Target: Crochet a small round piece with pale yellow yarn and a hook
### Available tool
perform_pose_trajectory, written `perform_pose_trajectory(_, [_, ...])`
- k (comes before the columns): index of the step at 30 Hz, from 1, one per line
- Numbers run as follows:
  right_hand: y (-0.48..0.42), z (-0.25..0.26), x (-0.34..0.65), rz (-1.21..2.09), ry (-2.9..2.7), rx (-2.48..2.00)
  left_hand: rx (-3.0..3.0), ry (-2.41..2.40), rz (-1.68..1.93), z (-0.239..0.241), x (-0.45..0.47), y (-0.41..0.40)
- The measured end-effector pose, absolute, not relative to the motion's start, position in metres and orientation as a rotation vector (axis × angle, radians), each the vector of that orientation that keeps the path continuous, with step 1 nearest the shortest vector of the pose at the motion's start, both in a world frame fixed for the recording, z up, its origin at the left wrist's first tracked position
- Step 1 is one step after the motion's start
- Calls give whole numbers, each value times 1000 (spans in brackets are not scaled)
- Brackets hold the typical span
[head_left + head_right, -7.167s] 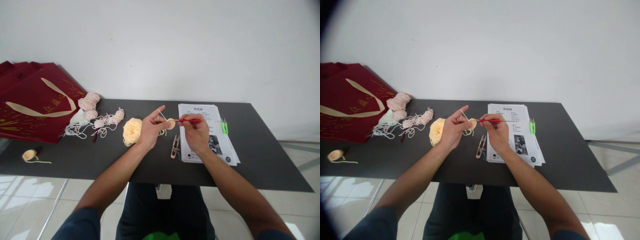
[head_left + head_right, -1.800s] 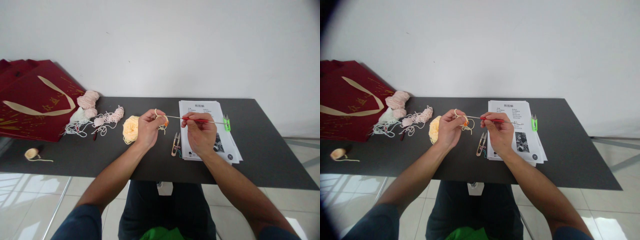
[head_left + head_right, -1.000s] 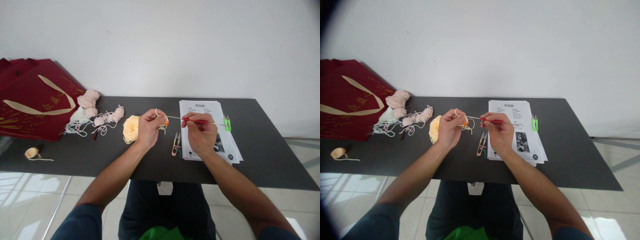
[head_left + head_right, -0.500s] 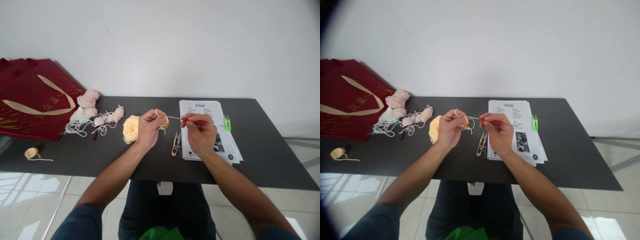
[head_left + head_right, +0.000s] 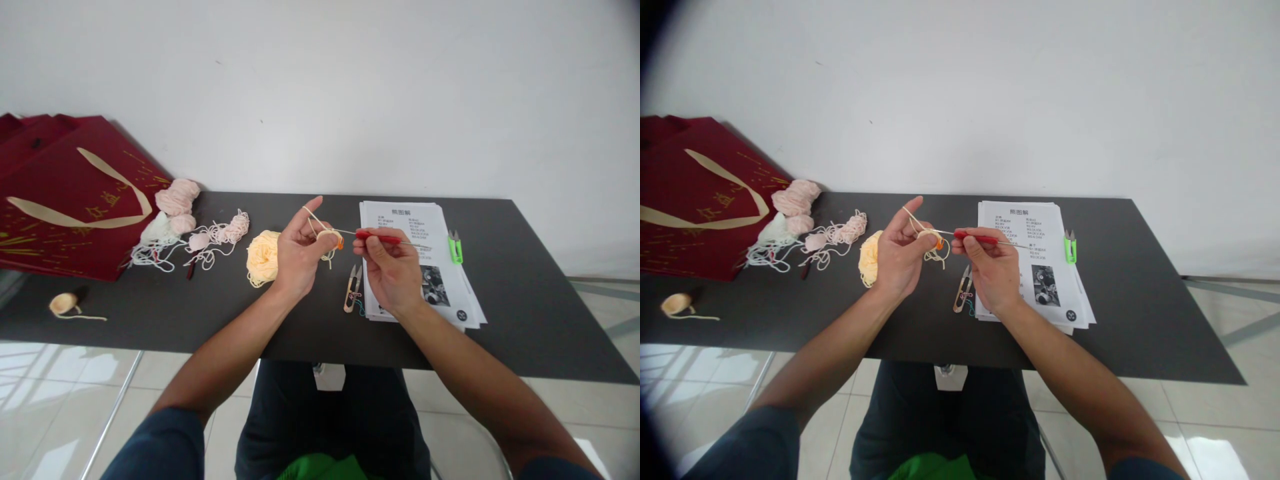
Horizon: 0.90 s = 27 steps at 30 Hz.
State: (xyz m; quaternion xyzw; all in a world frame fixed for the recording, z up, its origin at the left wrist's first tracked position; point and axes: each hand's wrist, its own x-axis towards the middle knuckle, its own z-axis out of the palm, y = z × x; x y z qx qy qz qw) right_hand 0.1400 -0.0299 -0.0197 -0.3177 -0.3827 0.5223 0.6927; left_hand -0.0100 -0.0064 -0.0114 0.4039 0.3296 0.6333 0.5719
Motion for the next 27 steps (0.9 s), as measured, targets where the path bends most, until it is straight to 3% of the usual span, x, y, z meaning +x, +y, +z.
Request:
perform_pose_trajectory(13, [-23,-20,150,1209,-856,-665,1065,810,1532,-12,-8,-9])
perform_pose_trajectory(23, [-30,-19,141,977,-949,-689,1026,890,1552,-7,-7,-12])
perform_pose_trajectory(27, [-29,-21,141,1072,-889,-694,999,884,1546,-10,-8,-9])
